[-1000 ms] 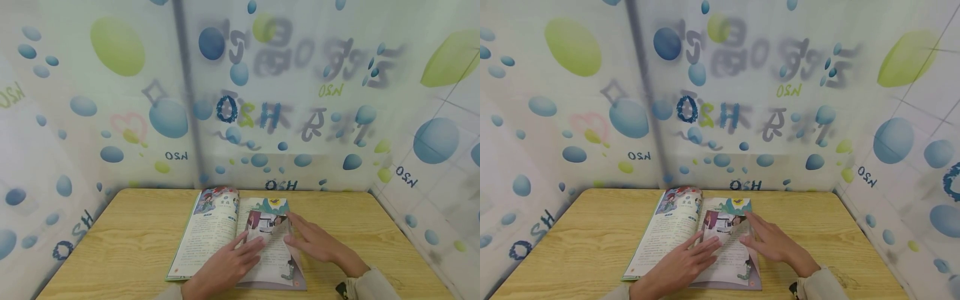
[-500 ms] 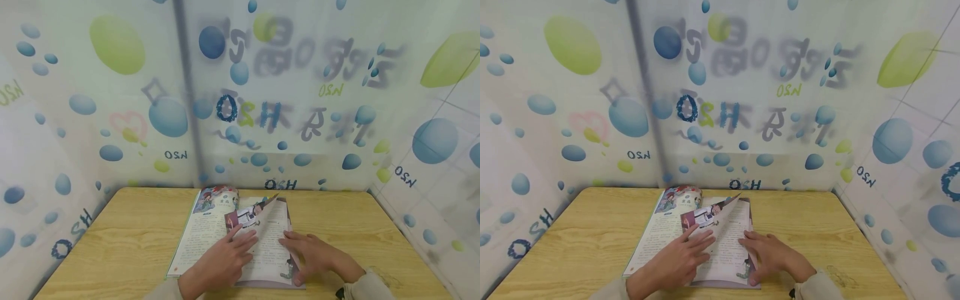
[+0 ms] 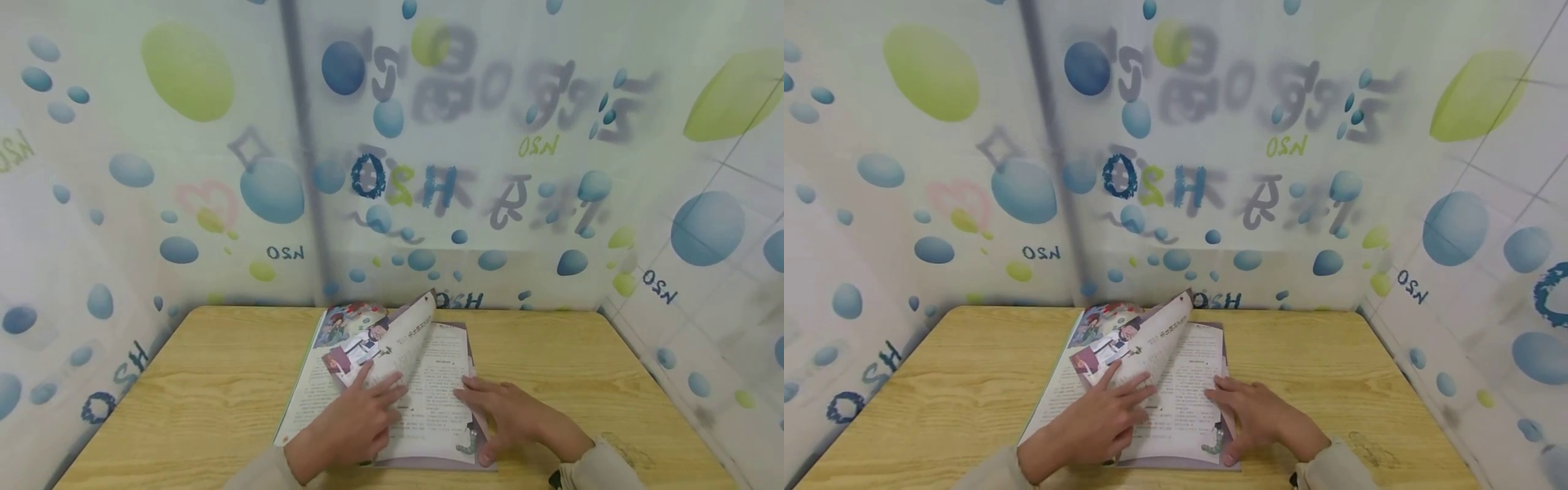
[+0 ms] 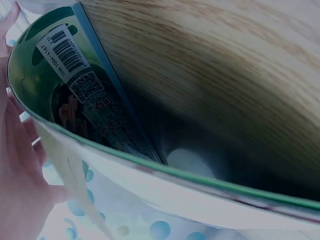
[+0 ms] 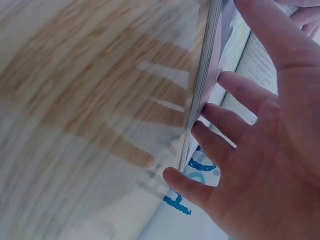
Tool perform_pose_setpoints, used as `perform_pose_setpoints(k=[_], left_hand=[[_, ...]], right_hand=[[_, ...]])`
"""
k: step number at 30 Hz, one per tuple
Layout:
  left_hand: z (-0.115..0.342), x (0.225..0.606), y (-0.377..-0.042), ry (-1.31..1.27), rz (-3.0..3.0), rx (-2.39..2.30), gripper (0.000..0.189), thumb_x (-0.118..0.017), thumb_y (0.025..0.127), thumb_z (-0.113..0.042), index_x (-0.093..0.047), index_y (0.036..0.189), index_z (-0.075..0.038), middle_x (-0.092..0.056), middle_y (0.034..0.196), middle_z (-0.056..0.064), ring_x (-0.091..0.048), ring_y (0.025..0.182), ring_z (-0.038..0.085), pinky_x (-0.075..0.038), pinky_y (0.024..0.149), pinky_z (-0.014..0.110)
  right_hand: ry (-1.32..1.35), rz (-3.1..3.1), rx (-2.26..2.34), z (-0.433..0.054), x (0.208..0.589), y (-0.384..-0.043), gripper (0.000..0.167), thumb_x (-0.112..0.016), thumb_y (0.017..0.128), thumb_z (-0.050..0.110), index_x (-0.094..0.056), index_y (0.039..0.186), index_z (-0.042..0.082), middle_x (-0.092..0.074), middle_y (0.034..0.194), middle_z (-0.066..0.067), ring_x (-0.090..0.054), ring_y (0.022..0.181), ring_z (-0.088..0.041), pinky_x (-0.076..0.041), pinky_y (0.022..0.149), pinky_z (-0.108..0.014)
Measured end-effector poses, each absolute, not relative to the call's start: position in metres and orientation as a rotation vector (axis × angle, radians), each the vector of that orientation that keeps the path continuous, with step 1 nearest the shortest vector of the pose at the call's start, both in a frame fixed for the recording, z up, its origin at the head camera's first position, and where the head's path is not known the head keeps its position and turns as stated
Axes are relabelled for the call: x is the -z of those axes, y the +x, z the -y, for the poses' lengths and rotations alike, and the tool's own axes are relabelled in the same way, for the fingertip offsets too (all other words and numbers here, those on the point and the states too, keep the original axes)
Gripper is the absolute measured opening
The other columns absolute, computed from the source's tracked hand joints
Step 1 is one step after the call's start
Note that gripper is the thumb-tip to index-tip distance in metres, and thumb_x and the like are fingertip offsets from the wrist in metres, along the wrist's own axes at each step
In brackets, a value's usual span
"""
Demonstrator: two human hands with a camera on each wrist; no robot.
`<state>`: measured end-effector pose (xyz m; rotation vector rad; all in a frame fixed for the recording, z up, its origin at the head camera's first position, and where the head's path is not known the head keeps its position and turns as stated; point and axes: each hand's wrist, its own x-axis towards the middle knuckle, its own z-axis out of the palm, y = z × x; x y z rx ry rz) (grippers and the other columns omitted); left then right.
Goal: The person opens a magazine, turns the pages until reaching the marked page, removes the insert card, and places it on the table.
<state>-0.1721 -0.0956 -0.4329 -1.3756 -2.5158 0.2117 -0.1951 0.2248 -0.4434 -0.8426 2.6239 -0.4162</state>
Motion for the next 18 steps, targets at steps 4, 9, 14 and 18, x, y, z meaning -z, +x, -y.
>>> perform_pose_setpoints(k=[4, 9, 14, 18], left_hand=[[0.0971, 0.4337, -0.1739, -1.364, 2.554, -0.155, 0.020, -0.062, 0.090, -0.030, -0.076, 0.105, -0.027, -0.057, 0.142, 0.001, -0.041, 0.141, 0.025, -0.030, 0.107, 0.067], [0.0974, 0.4343, -0.1757, -1.349, 2.567, -0.151, 0.023, -0.064, 0.088, -0.033, -0.076, 0.106, -0.027, -0.056, 0.143, 0.002, -0.039, 0.142, 0.026, -0.030, 0.107, 0.068], [0.0981, 0.4345, -0.1772, -1.305, 2.577, -0.191, 0.027, -0.064, 0.089, -0.039, -0.075, 0.110, -0.025, -0.055, 0.144, 0.003, -0.038, 0.143, 0.026, -0.030, 0.107, 0.068], [0.0999, 0.4349, -0.1784, -1.259, 2.573, -0.238, 0.028, -0.062, 0.090, -0.042, -0.075, 0.107, -0.023, -0.056, 0.143, 0.005, -0.039, 0.142, 0.027, -0.031, 0.105, 0.068]], right_hand=[[-0.857, -2.625, 0.416, -0.2250, 0.4427, -0.1952, 0.103, -0.082, 0.063, 0.065, -0.046, 0.150, 0.023, -0.035, 0.159, -0.009, -0.034, 0.145, -0.033, -0.032, 0.108, -0.063], [-0.870, -2.629, 0.414, -0.2249, 0.4426, -0.1949, 0.102, -0.081, 0.064, 0.066, -0.047, 0.150, 0.022, -0.035, 0.159, -0.010, -0.034, 0.144, -0.033, -0.033, 0.108, -0.062], [-0.879, -2.630, 0.436, -0.2248, 0.4416, -0.1943, 0.102, -0.081, 0.064, 0.065, -0.047, 0.150, 0.020, -0.035, 0.159, -0.011, -0.035, 0.144, -0.034, -0.034, 0.108, -0.062], [-0.882, -2.628, 0.452, -0.2253, 0.4409, -0.1931, 0.102, -0.082, 0.064, 0.064, -0.047, 0.149, 0.020, -0.035, 0.158, -0.011, -0.035, 0.143, -0.036, -0.033, 0.107, -0.063]])
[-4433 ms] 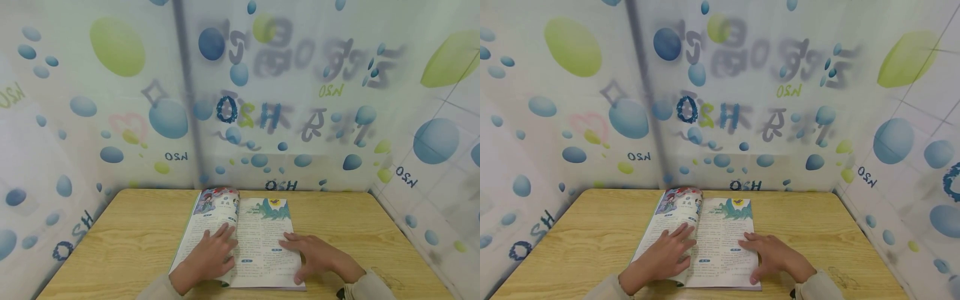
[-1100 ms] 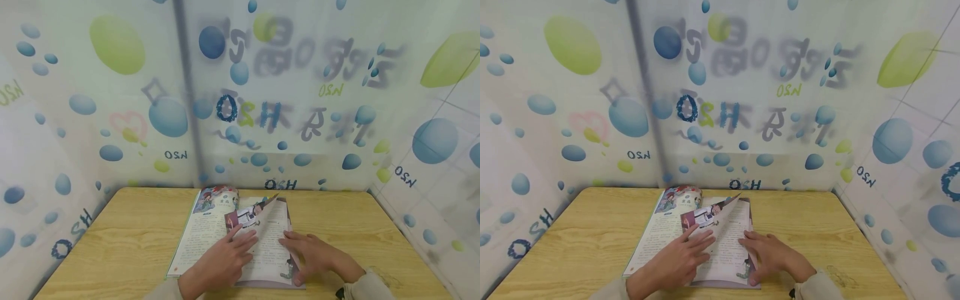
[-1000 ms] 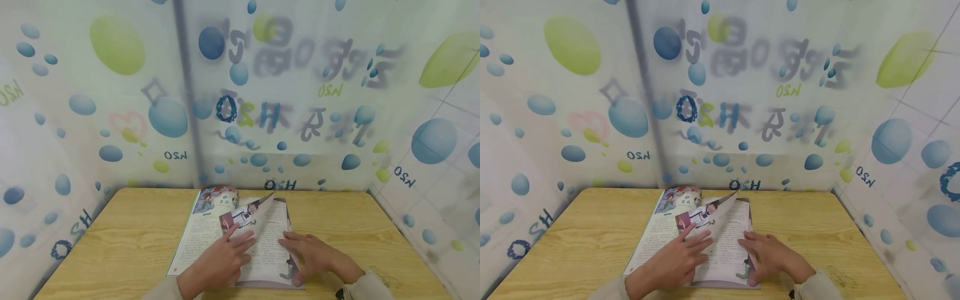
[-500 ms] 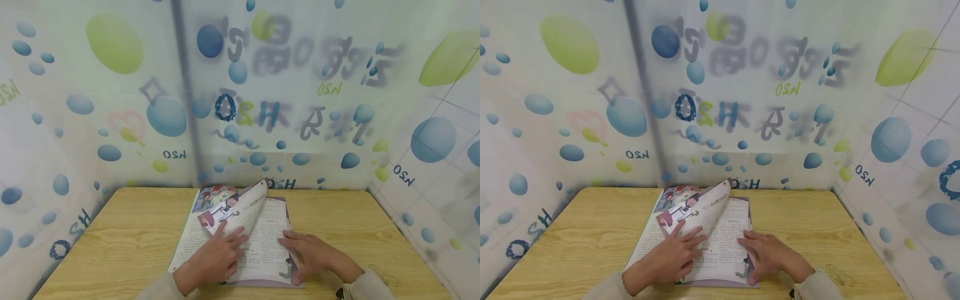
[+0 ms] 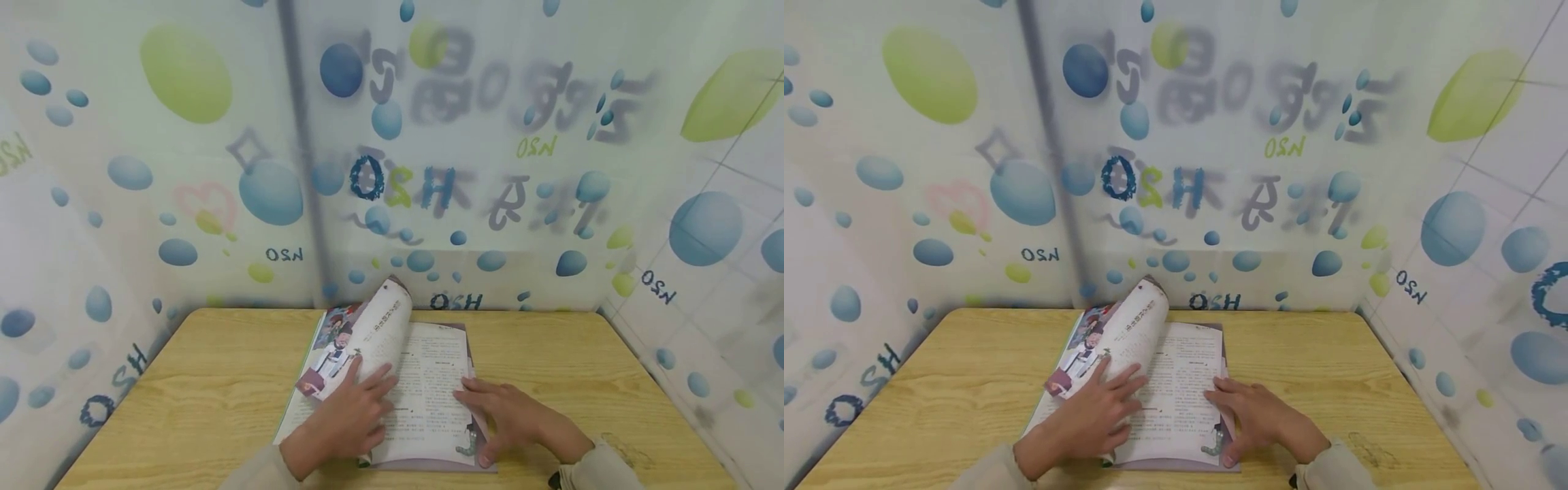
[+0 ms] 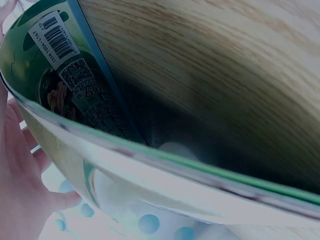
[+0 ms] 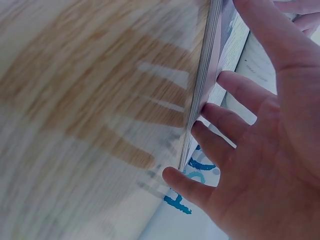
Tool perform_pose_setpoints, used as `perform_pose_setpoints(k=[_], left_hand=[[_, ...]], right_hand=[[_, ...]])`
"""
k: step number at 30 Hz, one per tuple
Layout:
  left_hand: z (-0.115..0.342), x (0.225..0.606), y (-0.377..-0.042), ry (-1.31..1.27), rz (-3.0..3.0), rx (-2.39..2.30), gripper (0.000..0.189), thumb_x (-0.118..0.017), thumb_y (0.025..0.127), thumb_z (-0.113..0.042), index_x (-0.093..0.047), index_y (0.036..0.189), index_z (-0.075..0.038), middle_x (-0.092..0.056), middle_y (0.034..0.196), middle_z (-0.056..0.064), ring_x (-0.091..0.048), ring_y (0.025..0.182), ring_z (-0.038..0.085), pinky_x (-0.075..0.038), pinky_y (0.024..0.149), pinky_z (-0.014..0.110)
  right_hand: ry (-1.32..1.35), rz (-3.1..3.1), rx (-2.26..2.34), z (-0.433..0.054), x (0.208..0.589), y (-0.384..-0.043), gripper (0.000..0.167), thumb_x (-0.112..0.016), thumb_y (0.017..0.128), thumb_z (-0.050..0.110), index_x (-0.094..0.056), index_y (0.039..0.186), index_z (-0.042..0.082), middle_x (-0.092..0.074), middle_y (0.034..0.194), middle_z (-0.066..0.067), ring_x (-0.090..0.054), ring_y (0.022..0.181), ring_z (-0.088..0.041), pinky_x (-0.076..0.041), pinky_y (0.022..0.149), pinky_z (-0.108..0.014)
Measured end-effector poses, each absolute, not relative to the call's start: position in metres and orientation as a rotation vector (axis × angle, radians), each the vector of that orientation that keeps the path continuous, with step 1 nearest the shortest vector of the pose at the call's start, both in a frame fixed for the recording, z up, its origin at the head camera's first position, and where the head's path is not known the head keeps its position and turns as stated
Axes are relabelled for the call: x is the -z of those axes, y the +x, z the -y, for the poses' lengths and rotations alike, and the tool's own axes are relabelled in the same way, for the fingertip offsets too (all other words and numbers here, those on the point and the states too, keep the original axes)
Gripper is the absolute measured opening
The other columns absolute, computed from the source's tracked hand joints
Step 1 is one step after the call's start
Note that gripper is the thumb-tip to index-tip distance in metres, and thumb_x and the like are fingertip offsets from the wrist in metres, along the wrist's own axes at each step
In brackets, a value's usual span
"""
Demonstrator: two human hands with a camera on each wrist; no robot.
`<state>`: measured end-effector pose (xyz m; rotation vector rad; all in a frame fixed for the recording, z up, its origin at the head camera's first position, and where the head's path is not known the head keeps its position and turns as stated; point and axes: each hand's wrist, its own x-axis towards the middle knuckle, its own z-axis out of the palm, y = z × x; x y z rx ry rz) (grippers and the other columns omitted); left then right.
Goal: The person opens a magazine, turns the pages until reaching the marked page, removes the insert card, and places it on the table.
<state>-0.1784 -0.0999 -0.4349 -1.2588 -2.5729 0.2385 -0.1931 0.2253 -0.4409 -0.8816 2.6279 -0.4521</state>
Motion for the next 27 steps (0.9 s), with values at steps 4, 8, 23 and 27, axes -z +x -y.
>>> perform_pose_setpoints(k=[4, 8, 23, 27], left_hand=[[0.1021, 0.4347, -0.1794, -1.219, 2.599, -0.258, 0.031, -0.061, 0.090, -0.044, -0.074, 0.106, -0.021, -0.057, 0.142, 0.005, -0.042, 0.140, 0.028, -0.034, 0.103, 0.067], [0.1047, 0.4341, -0.1801, -1.194, 2.664, -0.223, 0.033, -0.060, 0.091, -0.042, -0.074, 0.109, -0.019, -0.057, 0.142, 0.006, -0.042, 0.140, 0.028, -0.036, 0.101, 0.067], [0.1096, 0.4361, -0.1833, -1.136, 2.853, -0.015, 0.034, -0.060, 0.093, -0.037, -0.072, 0.117, -0.016, -0.054, 0.144, 0.010, -0.045, 0.138, 0.033, -0.042, 0.094, 0.067], [0.1097, 0.4366, -0.1837, -1.129, 2.874, 0.008, 0.035, -0.060, 0.093, -0.037, -0.071, 0.117, -0.015, -0.053, 0.144, 0.011, -0.044, 0.138, 0.034, -0.042, 0.094, 0.068]], right_hand=[[-0.868, -2.623, 0.473, -0.2259, 0.4418, -0.1929, 0.102, -0.082, 0.064, 0.063, -0.047, 0.150, 0.020, -0.035, 0.159, -0.011, -0.035, 0.143, -0.037, -0.032, 0.107, -0.065], [-0.845, -2.621, 0.481, -0.2255, 0.4431, -0.1934, 0.102, -0.083, 0.063, 0.063, -0.047, 0.150, 0.022, -0.034, 0.159, -0.010, -0.034, 0.144, -0.036, -0.031, 0.108, -0.065], [-0.843, -2.633, 0.461, -0.2251, 0.4426, -0.1934, 0.103, -0.082, 0.062, 0.065, -0.047, 0.149, 0.023, -0.035, 0.159, -0.009, -0.034, 0.144, -0.035, -0.032, 0.108, -0.064], [-0.837, -2.624, 0.451, -0.2248, 0.4420, -0.1940, 0.103, -0.082, 0.062, 0.065, -0.047, 0.150, 0.024, -0.035, 0.159, -0.008, -0.033, 0.145, -0.033, -0.031, 0.109, -0.063]])
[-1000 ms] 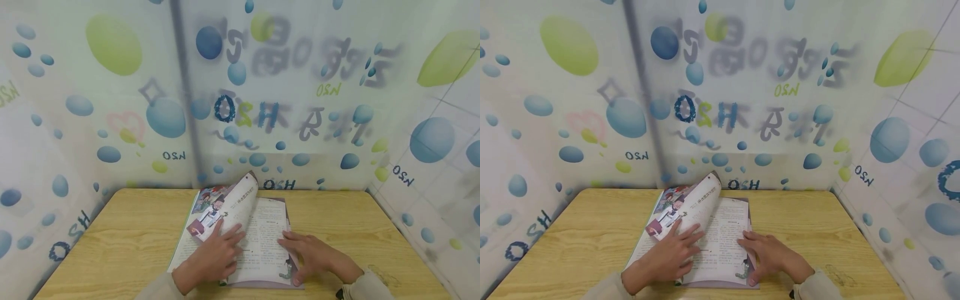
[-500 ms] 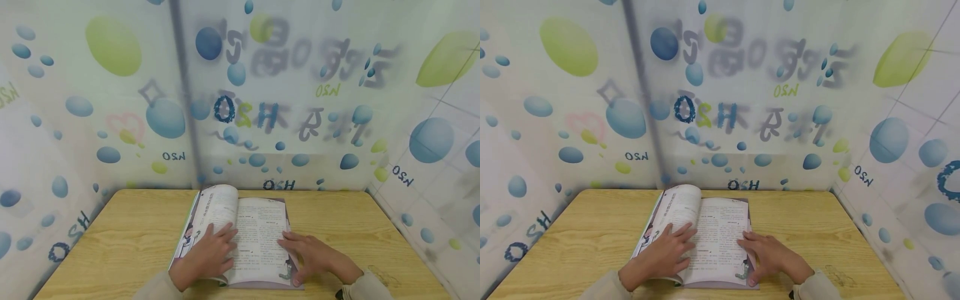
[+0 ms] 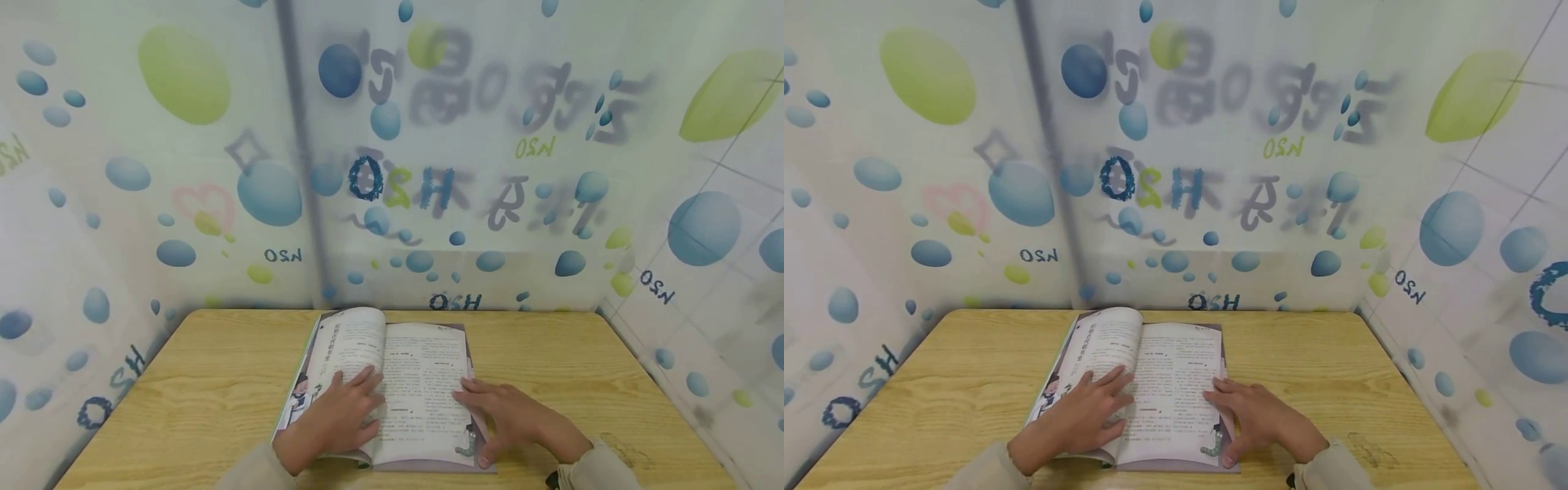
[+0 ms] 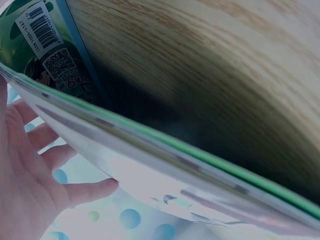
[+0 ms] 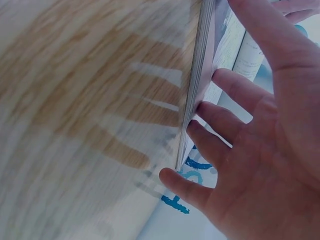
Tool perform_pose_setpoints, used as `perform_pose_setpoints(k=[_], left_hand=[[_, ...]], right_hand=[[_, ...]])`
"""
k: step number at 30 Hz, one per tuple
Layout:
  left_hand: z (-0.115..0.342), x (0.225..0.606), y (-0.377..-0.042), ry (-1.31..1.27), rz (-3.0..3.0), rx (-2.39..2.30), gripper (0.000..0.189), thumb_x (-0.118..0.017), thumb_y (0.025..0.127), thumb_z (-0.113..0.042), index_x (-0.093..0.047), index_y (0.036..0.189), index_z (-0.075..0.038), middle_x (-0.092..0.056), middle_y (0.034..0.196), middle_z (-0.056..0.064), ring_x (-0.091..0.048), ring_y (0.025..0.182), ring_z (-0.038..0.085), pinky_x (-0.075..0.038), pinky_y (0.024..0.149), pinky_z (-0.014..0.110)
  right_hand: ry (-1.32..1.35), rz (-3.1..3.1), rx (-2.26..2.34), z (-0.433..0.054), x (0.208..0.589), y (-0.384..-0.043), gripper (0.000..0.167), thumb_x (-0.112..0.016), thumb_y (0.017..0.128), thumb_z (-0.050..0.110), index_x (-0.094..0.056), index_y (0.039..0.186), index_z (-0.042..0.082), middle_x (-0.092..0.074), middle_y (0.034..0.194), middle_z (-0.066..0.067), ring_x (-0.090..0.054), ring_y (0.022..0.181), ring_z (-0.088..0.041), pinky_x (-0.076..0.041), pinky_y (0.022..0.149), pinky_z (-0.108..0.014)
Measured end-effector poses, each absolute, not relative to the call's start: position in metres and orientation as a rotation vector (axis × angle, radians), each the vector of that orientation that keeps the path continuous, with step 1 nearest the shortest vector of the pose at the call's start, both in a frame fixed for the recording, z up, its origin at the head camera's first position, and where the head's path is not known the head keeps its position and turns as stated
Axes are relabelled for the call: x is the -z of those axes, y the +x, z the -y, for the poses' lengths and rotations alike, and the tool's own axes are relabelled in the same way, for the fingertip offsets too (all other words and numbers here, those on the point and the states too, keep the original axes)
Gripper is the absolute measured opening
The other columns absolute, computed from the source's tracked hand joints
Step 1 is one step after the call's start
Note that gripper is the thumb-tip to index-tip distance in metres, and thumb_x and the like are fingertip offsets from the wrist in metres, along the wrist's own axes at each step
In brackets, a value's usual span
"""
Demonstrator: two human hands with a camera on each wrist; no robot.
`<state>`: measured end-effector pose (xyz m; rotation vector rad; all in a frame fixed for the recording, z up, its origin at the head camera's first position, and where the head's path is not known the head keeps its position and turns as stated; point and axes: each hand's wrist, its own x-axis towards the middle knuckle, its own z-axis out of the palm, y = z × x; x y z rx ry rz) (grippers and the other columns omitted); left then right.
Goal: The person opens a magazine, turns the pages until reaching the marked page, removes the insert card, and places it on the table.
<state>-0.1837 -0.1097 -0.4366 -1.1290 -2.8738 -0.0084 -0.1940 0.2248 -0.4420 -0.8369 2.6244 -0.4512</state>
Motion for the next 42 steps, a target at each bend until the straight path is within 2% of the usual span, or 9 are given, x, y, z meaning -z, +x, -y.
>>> perform_pose_setpoints(k=[22, 33, 42], left_hand=[[0.1129, 0.4321, -0.1828, -1.097, 2.939, 0.081, 0.036, -0.059, 0.094, -0.036, -0.070, 0.119, -0.012, -0.050, 0.147, 0.013, -0.041, 0.140, 0.036, -0.042, 0.094, 0.071], [0.1126, 0.4332, -0.1832, -1.108, 2.878, 0.038, 0.034, -0.059, 0.094, -0.037, -0.072, 0.116, -0.013, -0.054, 0.143, 0.012, -0.045, 0.137, 0.035, -0.045, 0.092, 0.067], [0.1118, 0.4316, -0.1820, -1.097, 2.861, 0.038, 0.036, -0.058, 0.095, -0.039, -0.072, 0.118, -0.015, -0.054, 0.143, 0.012, -0.046, 0.136, 0.035, -0.047, 0.092, 0.064]], right_hand=[[-0.885, -2.611, 0.480, -0.2259, 0.4369, -0.1970, 0.093, -0.078, 0.070, 0.063, -0.050, 0.147, 0.020, -0.038, 0.157, -0.011, -0.037, 0.142, -0.036, -0.033, 0.107, -0.065], [-0.928, -2.624, 0.492, -0.2265, 0.4352, -0.1981, 0.088, -0.076, 0.074, 0.064, -0.053, 0.145, 0.017, -0.042, 0.153, -0.015, -0.041, 0.139, -0.041, -0.035, 0.104, -0.066], [-0.887, -2.626, 0.506, -0.2249, 0.4348, -0.1977, 0.088, -0.074, 0.076, 0.064, -0.052, 0.145, 0.015, -0.042, 0.154, -0.013, -0.039, 0.140, -0.039, -0.033, 0.106, -0.065]])
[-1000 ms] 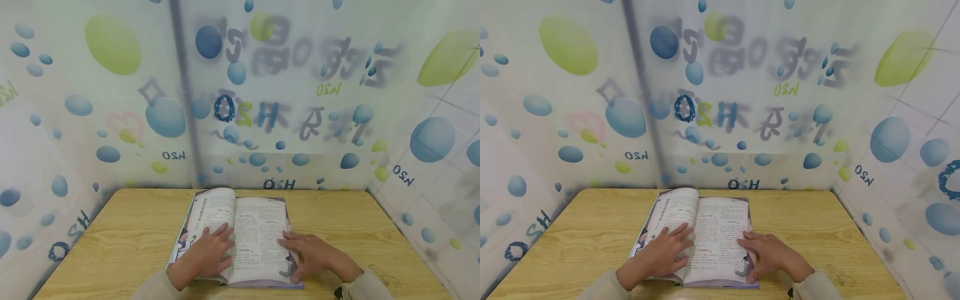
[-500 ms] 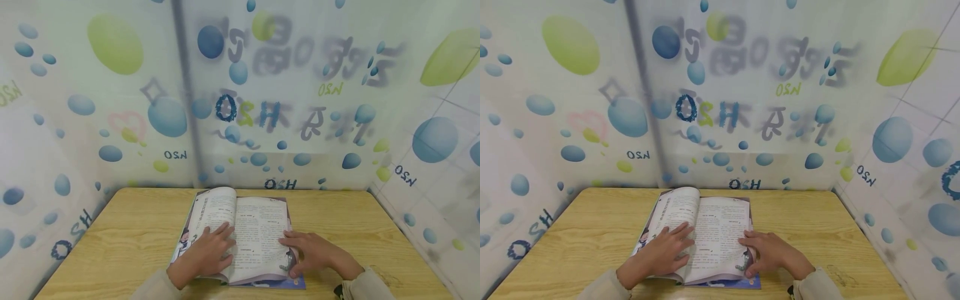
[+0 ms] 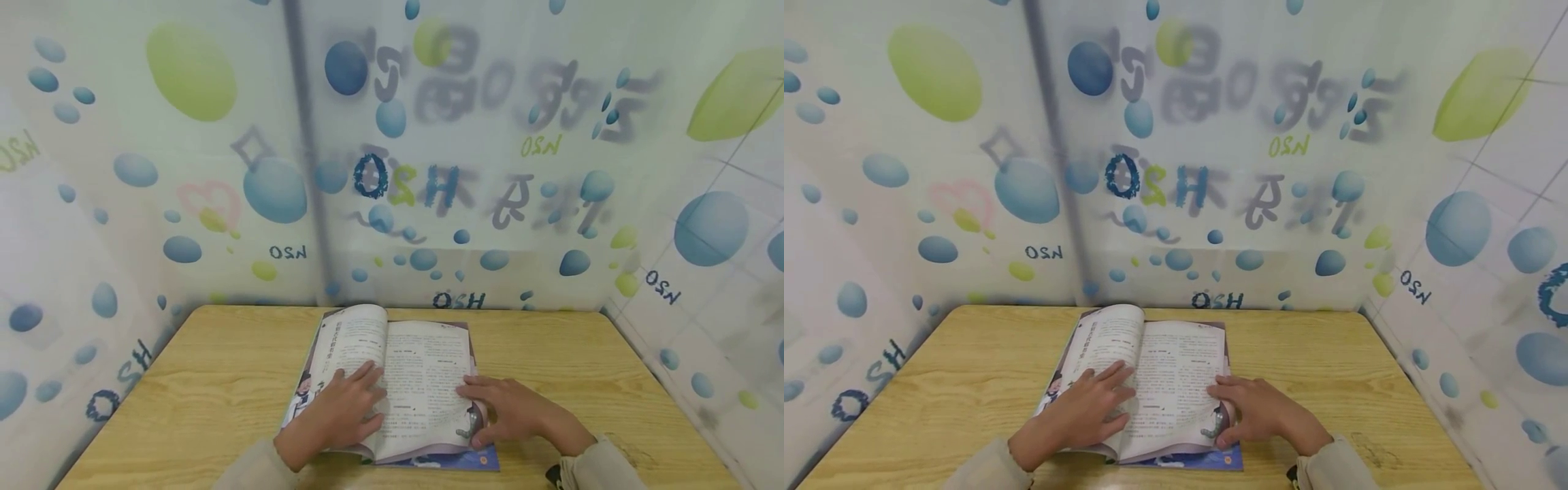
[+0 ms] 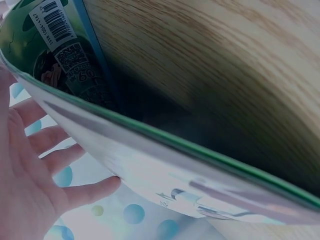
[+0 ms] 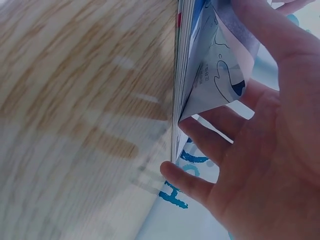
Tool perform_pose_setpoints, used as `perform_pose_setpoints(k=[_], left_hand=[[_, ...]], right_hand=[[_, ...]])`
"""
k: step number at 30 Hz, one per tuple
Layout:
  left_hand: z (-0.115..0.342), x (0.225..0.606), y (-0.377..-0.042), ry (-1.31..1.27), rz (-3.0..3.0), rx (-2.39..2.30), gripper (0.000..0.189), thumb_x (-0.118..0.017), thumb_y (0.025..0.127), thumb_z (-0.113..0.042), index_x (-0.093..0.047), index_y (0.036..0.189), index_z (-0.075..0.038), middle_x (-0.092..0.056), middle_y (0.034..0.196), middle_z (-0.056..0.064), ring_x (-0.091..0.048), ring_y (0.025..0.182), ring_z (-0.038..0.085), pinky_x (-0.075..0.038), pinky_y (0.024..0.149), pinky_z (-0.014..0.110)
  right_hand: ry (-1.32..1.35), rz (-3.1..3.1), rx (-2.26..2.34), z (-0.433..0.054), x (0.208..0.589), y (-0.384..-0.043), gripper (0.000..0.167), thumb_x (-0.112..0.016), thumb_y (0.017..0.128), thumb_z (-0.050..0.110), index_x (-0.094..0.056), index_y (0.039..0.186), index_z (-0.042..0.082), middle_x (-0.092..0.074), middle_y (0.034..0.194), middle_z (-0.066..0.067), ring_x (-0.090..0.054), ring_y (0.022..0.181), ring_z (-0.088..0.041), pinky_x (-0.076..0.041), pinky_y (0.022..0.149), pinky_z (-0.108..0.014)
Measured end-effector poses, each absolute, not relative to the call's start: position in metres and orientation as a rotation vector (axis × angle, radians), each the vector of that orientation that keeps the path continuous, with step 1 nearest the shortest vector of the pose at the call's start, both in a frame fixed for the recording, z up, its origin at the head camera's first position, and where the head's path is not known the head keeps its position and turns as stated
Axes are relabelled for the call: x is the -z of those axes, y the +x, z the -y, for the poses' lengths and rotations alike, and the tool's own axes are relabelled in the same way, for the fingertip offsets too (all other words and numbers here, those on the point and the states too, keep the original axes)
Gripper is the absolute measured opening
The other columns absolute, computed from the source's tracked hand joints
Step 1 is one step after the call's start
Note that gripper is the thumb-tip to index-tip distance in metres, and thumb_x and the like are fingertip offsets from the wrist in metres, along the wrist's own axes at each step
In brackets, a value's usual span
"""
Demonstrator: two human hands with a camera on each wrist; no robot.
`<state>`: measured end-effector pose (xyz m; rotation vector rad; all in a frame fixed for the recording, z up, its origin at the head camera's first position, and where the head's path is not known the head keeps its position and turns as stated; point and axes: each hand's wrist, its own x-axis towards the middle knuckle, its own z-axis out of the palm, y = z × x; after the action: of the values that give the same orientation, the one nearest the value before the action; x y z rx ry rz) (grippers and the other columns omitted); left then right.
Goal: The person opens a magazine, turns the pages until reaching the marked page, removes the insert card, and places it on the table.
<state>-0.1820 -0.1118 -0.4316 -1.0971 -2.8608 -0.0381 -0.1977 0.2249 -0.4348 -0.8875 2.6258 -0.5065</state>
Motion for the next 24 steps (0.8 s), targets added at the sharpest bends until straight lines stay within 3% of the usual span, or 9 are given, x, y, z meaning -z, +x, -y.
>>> perform_pose_setpoints(k=[7, 15, 20, 24], left_hand=[[0.104, 0.430, -0.183, -1.159, 2.837, 0.091, 0.040, -0.054, 0.098, -0.043, -0.070, 0.124, -0.017, -0.054, 0.144, 0.010, -0.048, 0.134, 0.032, -0.048, 0.095, 0.059], [0.091, 0.430, -0.177, -1.284, 2.765, 0.043, 0.058, -0.044, 0.095, -0.067, -0.067, 0.126, -0.024, -0.058, 0.141, 0.005, -0.055, 0.128, 0.027, -0.050, 0.095, 0.053], [0.084, 0.430, -0.171, -1.330, 2.749, 0.017, 0.062, -0.052, 0.088, -0.072, -0.066, 0.128, -0.027, -0.059, 0.139, 0.002, -0.057, 0.124, 0.024, -0.050, 0.093, 0.052], [0.081, 0.430, -0.169, -1.344, 2.717, 0.014, 0.062, -0.062, 0.087, -0.065, -0.060, 0.135, -0.026, -0.059, 0.137, 0.000, -0.059, 0.120, 0.021, -0.051, 0.092, 0.048]], right_hand=[[-0.936, -2.666, 0.544, -0.225, 0.436, -0.199, 0.088, -0.071, 0.078, 0.065, -0.050, 0.147, 0.014, -0.040, 0.154, -0.017, -0.040, 0.139, -0.040, -0.036, 0.106, -0.062], [-1.013, -2.764, 0.568, -0.223, 0.435, -0.199, 0.089, -0.070, 0.080, 0.064, -0.046, 0.149, 0.014, -0.036, 0.156, -0.020, -0.039, 0.139, -0.043, -0.036, 0.104, -0.066], [-1.033, -2.802, 0.611, -0.221, 0.433, -0.199, 0.093, -0.068, 0.080, 0.067, -0.041, 0.152, 0.014, -0.035, 0.157, -0.019, -0.038, 0.139, -0.043, -0.036, 0.103, -0.067], [-1.023, -2.818, 0.640, -0.220, 0.431, -0.200, 0.094, -0.065, 0.080, 0.069, -0.038, 0.154, 0.017, -0.035, 0.157, -0.018, -0.038, 0.140, -0.041, -0.036, 0.103, -0.067]])
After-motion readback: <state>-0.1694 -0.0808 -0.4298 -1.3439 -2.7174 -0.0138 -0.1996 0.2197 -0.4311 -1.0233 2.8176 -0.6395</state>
